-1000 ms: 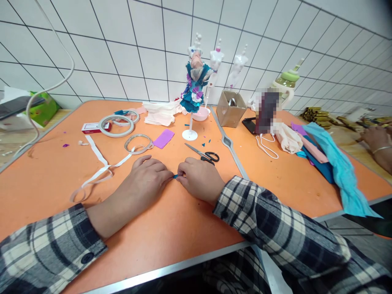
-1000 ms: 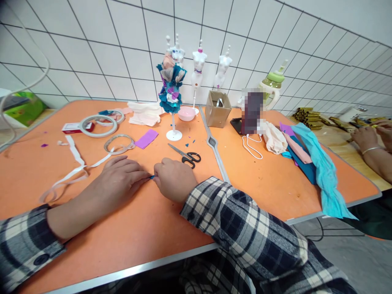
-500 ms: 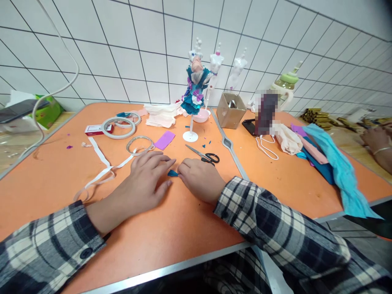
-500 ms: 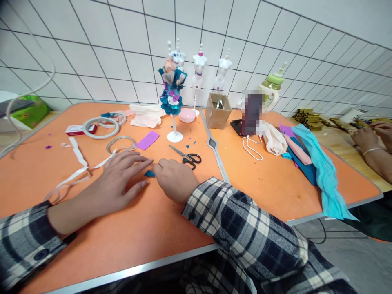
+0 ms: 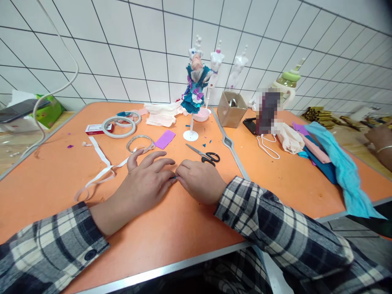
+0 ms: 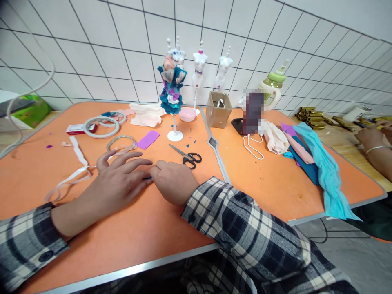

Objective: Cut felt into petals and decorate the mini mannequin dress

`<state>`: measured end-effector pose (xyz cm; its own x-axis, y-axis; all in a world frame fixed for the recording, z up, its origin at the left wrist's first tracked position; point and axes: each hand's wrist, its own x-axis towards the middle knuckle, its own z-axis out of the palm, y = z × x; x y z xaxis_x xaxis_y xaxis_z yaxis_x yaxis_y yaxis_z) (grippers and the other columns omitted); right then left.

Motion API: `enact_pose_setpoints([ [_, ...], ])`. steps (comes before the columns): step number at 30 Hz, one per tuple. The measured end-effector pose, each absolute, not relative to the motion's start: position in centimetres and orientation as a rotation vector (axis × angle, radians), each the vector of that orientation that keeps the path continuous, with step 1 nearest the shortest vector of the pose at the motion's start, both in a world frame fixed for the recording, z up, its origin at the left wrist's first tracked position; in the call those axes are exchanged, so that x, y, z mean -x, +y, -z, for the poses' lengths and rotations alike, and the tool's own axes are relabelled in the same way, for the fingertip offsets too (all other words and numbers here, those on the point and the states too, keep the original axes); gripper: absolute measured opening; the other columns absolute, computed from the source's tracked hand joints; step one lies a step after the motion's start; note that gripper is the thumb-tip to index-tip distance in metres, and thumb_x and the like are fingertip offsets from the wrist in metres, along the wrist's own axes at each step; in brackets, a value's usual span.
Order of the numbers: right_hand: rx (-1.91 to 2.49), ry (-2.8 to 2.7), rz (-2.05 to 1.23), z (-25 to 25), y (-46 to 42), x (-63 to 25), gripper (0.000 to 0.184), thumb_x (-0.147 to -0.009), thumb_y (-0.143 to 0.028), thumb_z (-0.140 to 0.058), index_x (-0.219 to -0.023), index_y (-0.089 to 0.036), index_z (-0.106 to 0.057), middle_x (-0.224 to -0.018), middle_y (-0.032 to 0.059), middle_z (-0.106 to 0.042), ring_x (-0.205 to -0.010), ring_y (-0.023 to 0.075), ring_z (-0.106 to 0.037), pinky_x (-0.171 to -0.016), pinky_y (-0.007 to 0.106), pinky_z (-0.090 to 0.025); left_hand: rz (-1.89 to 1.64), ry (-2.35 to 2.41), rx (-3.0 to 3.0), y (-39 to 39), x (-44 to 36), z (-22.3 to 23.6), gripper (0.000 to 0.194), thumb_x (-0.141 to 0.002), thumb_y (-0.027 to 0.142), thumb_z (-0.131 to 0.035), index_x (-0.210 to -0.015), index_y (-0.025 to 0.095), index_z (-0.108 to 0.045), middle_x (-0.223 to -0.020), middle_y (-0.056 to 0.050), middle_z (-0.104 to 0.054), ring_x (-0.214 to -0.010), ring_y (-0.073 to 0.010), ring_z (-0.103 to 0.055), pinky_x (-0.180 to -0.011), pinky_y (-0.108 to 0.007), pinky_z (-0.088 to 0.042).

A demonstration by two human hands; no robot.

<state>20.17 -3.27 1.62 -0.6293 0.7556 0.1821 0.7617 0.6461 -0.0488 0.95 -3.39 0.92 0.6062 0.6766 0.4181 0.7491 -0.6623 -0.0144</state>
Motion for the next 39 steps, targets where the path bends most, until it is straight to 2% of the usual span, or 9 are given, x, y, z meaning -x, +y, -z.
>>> enact_pose_setpoints([
  [9,1.280,-2.680,-0.040,-1.3,-3.1,-20.3,0.027,-0.101,-0.032,-0.038,-0.102,-0.019,-0.061,-0.098,0.0059,-0.067,-0.078,0.0185,-0.064,-0.053,0.028,-0.031,0.551,-1.236,2.660,-3.5,-1.0,-1.5,0.020,-0.089,0.030,-0.055,-0.082,0.027,-0.074,-0.105,-0.004,-0.071,-0.115,-0.0341,-0.056,-0.106,-0.067,-0.016],
  [14,1.207,-2.589,-0.257,-1.1,-2.2,-21.0,0.016,-0.097,-0.026,-0.046,-0.098,-0.021,-0.062,-0.094,0.0012,-0.070,-0.085,0.0165,-0.063,-0.062,0.027,-0.034,0.538,-1.239,2.711,-2.9,-0.3,-1.7,0.021,-0.087,0.027,-0.054,-0.085,0.025,-0.075,-0.099,-0.006,-0.070,-0.105,-0.0304,-0.057,-0.096,-0.052,-0.039],
  [19,1.381,-2.263,-0.208,-2.4,0.7,-25.2,0.015,-0.092,-0.025,-0.053,-0.098,-0.020,-0.065,-0.091,0.0024,-0.071,-0.081,0.0160,-0.062,-0.067,0.026,-0.037,0.747,-1.429,2.743,-1.8,1.1,-1.4,0.023,-0.086,0.028,-0.052,-0.081,0.022,-0.074,-0.091,-0.005,-0.070,-0.093,-0.0251,-0.060,-0.088,-0.043,-0.047],
  [21,1.431,-2.178,-0.153,-2.7,2.2,-27.8,0.017,-0.089,-0.029,-0.058,-0.100,-0.020,-0.067,-0.088,0.0022,-0.071,-0.077,0.0159,-0.061,-0.067,0.027,-0.038,0.870,-1.542,2.770,-1.4,1.4,-1.2,0.023,-0.085,0.031,-0.053,-0.078,0.022,-0.072,-0.088,-0.004,-0.070,-0.088,-0.0232,-0.062,-0.086,-0.040,-0.048],
  [25,1.334,-2.320,-0.130,-2.3,4.4,-31.8,0.014,-0.087,-0.020,-0.060,-0.091,-0.019,-0.073,-0.091,0.0047,-0.070,-0.086,0.0180,-0.060,-0.078,0.030,-0.042,1.067,-1.702,2.789,-1.0,1.5,-0.9,0.023,-0.082,0.038,-0.056,-0.076,0.022,-0.071,-0.091,-0.004,-0.070,-0.090,-0.0227,-0.063,-0.085,-0.039,-0.050],
  [29,1.239,-2.470,-0.095,-1.7,4.6,-32.2,0.017,-0.089,-0.021,-0.059,-0.095,-0.020,-0.075,-0.095,0.0062,-0.069,-0.092,0.0189,-0.058,-0.086,0.032,-0.042,1.120,-1.721,2.821,-0.9,1.7,-0.7,0.022,-0.083,0.039,-0.057,-0.077,0.023,-0.071,-0.092,-0.004,-0.071,-0.092,-0.0228,-0.064,-0.086,-0.040,-0.050],
  [39,1.308,-2.665,-0.016,-1.8,3.8,-30.2,0.018,-0.091,-0.019,-0.057,-0.095,-0.019,-0.074,-0.097,0.0075,-0.067,-0.095,0.0190,-0.054,-0.084,0.031,-0.040,1.068,-1.732,2.872,-1.0,1.5,-0.8,0.024,-0.082,0.041,-0.058,-0.075,0.022,-0.071,-0.090,-0.005,-0.070,-0.087,-0.0227,-0.065,-0.082,-0.039,-0.051],
])
